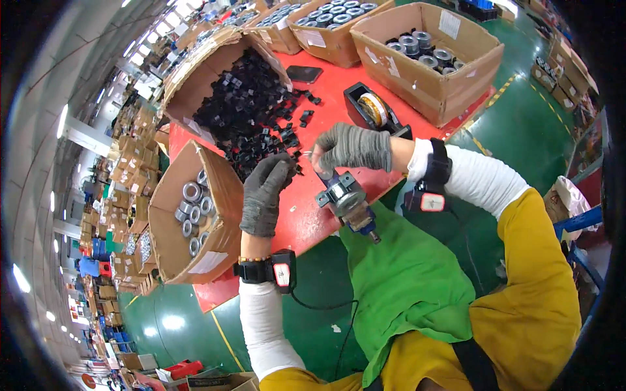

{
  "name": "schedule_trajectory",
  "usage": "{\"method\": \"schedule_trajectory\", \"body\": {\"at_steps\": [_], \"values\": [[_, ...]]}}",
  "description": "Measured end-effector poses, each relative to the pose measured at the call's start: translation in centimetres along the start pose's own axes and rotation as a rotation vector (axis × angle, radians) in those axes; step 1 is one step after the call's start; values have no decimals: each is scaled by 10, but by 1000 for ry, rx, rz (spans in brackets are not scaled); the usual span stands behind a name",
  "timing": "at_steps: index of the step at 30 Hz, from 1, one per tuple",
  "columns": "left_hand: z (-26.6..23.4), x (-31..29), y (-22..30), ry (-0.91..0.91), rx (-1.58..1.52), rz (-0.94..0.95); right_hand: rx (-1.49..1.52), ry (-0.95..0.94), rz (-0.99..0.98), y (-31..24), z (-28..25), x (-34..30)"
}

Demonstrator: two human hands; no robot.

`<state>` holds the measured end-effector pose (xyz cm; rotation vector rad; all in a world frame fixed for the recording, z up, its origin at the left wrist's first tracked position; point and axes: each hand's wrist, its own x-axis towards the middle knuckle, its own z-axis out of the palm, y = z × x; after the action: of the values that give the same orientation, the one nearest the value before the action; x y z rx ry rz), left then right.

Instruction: Applying adhesive labels to metal ring components using a jig and manual tape dispenser.

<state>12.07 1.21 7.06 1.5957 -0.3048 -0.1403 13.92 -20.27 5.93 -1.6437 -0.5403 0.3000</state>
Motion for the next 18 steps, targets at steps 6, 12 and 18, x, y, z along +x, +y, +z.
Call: {"method": "schedule_trajectory", "body": {"at_steps": [6,12,18], "values": [[7,-55,17,96,8,41,-155,151,-412,-26,27,-56],[47,-107,-10,93,-58,-156,-816,414,-829,-35,45,-105],[88,-92,-44,10,-313,-341,-871,540,-899,-6,59,-121]]}}
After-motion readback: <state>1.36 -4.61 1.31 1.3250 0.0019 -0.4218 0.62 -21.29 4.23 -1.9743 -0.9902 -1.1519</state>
